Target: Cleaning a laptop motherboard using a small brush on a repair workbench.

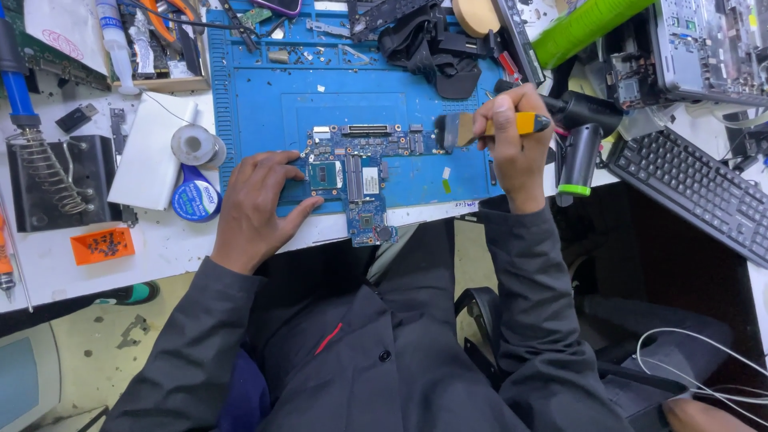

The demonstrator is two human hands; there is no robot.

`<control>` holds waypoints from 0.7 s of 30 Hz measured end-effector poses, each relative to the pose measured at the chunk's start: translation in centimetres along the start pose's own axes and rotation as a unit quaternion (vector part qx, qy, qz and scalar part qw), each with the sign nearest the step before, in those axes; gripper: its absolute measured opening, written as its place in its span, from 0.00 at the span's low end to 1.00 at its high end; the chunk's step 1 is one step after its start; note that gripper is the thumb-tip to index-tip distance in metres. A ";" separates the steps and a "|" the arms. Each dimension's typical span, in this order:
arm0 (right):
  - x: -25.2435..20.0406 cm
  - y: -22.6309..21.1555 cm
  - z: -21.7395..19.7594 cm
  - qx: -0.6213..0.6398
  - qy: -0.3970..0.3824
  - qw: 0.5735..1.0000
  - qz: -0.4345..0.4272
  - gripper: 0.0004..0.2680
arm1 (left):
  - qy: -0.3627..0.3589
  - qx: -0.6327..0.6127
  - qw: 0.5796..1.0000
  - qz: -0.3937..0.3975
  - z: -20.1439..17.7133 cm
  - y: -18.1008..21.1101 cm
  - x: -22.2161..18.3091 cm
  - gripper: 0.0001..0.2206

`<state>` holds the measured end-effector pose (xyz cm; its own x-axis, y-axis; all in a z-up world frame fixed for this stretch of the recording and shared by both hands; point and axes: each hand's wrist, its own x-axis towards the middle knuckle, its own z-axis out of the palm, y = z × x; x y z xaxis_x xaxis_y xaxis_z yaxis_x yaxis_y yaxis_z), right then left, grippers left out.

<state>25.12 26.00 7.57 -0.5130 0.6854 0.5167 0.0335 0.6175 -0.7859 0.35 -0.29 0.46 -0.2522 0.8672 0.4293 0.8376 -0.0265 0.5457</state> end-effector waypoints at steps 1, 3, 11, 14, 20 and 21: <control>0.0 0.4 0.1 0.016 -0.019 1.000 0.007 0.10 | 0.002 -0.002 1.000 -0.001 0.0 0.0 0.1 0.16; 0.2 -0.5 -0.1 0.004 0.019 1.000 -0.001 0.10 | 0.002 -0.002 1.000 -0.001 0.0 0.1 0.2 0.15; 0.1 0.2 -0.1 -0.027 0.050 0.998 -0.001 0.11 | 0.000 0.000 1.000 -0.002 -0.1 0.1 0.3 0.16; 0.0 0.5 0.5 -0.036 0.054 0.997 -0.039 0.10 | 0.004 0.000 1.000 -0.007 -0.1 0.3 0.2 0.15; 0.0 -0.9 0.8 -0.051 0.119 0.991 -0.041 0.11 | 0.004 0.000 1.000 -0.006 -0.2 0.5 0.4 0.15; -0.1 -0.6 0.9 -0.047 0.086 0.995 -0.022 0.12 | 0.001 0.000 1.000 -0.008 -0.2 0.4 0.4 0.15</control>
<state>24.42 25.20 7.66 -0.3620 0.7084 0.6059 0.0979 0.6753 -0.7310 0.50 -0.10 1.01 -0.2662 0.8664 0.4225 0.8336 -0.0132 0.5523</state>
